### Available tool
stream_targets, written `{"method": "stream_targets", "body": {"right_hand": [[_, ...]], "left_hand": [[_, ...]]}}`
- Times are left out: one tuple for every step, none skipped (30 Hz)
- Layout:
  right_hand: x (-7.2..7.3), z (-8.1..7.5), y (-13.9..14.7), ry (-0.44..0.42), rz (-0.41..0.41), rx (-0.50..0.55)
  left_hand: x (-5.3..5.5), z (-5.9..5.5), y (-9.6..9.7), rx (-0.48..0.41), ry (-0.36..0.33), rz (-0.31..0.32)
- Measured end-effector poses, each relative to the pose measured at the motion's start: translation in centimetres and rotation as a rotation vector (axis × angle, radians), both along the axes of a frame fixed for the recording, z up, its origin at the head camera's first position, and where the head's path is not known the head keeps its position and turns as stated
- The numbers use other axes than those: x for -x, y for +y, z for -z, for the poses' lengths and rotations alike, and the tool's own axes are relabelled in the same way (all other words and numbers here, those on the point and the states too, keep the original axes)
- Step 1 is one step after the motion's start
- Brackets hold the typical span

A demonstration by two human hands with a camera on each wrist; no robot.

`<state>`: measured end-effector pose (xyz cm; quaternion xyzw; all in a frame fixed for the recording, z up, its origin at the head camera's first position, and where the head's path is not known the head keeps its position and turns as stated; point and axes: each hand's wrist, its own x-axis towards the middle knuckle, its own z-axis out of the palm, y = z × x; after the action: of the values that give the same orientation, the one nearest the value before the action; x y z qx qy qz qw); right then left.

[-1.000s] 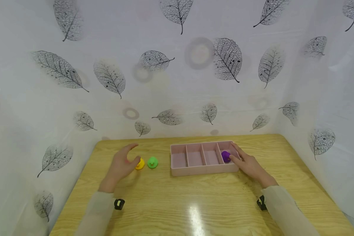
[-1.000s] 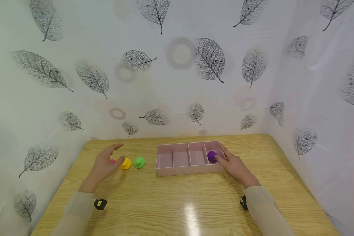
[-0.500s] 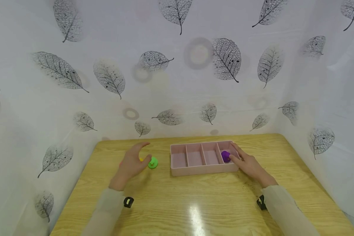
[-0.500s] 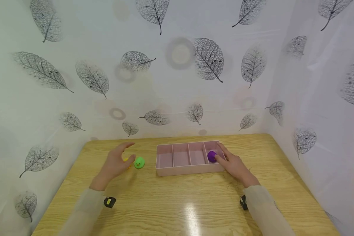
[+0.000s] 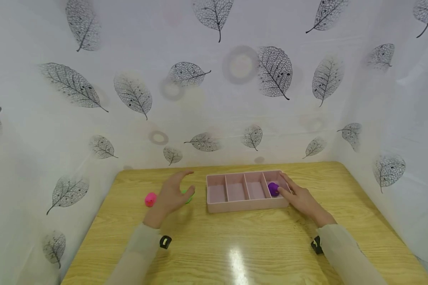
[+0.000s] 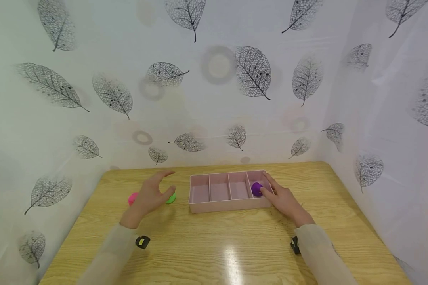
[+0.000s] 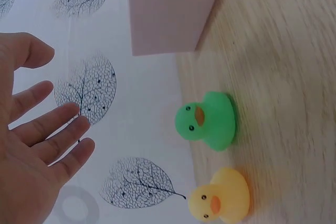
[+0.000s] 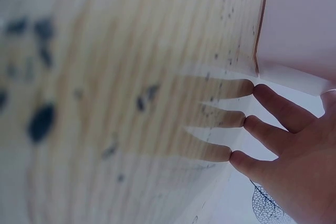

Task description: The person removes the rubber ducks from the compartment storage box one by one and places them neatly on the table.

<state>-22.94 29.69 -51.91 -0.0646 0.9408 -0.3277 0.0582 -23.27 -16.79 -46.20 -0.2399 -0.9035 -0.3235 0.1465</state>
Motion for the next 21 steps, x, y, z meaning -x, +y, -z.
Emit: {"method": "stream_targets", "body": {"right_hand": [[0.0, 0.0, 0.0, -0.001, 0.0, 0.0], [0.0, 0.0, 0.0, -0.001, 0.0, -0.001], [0.0, -0.1, 0.0, -0.001, 0.001, 0.0], [0.0, -0.1, 0.0, -0.001, 0.001, 0.0], [0.0, 0.0, 0.0, 0.0, 0.001, 0.001], [0.0, 0.0, 0.0, 0.003, 0.0, 0.001], [0.0, 0.0, 0.0, 0.003, 0.0, 0.002], [0.0, 0.0, 0.0, 0.004, -0.001, 0.003], [0.0, 0.1, 0.0, 0.005, -0.001, 0.004], [0.0, 0.1, 0.0, 0.007, -0.002, 0.004], [0.1, 0.1, 0.0, 0.01, -0.002, 0.004], [0.1, 0.2, 0.0, 0.012, -0.003, 0.005], [0.1, 0.2, 0.0, 0.015, -0.002, 0.006], [0.1, 0.2, 0.0, 0.019, -0.003, 0.004], [0.1, 0.2, 0.0, 0.021, -0.003, 0.003], [0.1, 0.2, 0.1, 0.023, -0.005, 0.003], [0.1, 0.2, 0.1, 0.024, -0.005, 0.004], [0.1, 0.2, 0.1, 0.024, -0.005, 0.004], [0.1, 0.2, 0.1, 0.022, -0.003, 0.006], [0.1, 0.2, 0.1, 0.021, -0.004, 0.005], [0.1, 0.2, 0.1, 0.021, -0.004, 0.007]], "left_hand": [[0.0, 0.0, 0.2, 0.0, 0.003, 0.007], [0.1, -0.1, 0.4, -0.003, 0.009, 0.017], [0.2, -0.1, 0.7, -0.004, 0.014, 0.023], [0.2, -0.1, 0.9, -0.005, 0.023, 0.029], [0.3, -0.1, 1.1, -0.009, 0.028, 0.035], [0.4, -0.1, 1.4, -0.008, 0.038, 0.041], [0.5, -0.1, 1.6, -0.007, 0.049, 0.046], [0.6, -0.1, 1.9, -0.008, 0.06, 0.052], [0.6, -0.1, 2.1, -0.008, 0.067, 0.057], [0.6, -0.1, 2.3, -0.013, 0.076, 0.066], [0.7, -0.2, 2.5, -0.019, 0.081, 0.073], [0.7, -0.3, 2.7, -0.02, 0.087, 0.077], [0.6, -0.4, 2.9, -0.023, 0.086, 0.081], [0.6, -0.5, 3.1, -0.025, 0.08, 0.082], [0.6, -0.6, 3.3, -0.022, 0.076, 0.08], [0.6, -0.7, 3.5, -0.018, 0.069, 0.078], [0.6, -0.8, 3.6, -0.017, 0.059, 0.076], [0.6, -0.9, 3.8, -0.015, 0.051, 0.075], [0.6, -0.9, 3.9, -0.011, 0.047, 0.075], [0.7, -1.0, 4.1, -0.01, 0.042, 0.078], [0.7, -1.0, 4.3, -0.011, 0.043, 0.084]]}}
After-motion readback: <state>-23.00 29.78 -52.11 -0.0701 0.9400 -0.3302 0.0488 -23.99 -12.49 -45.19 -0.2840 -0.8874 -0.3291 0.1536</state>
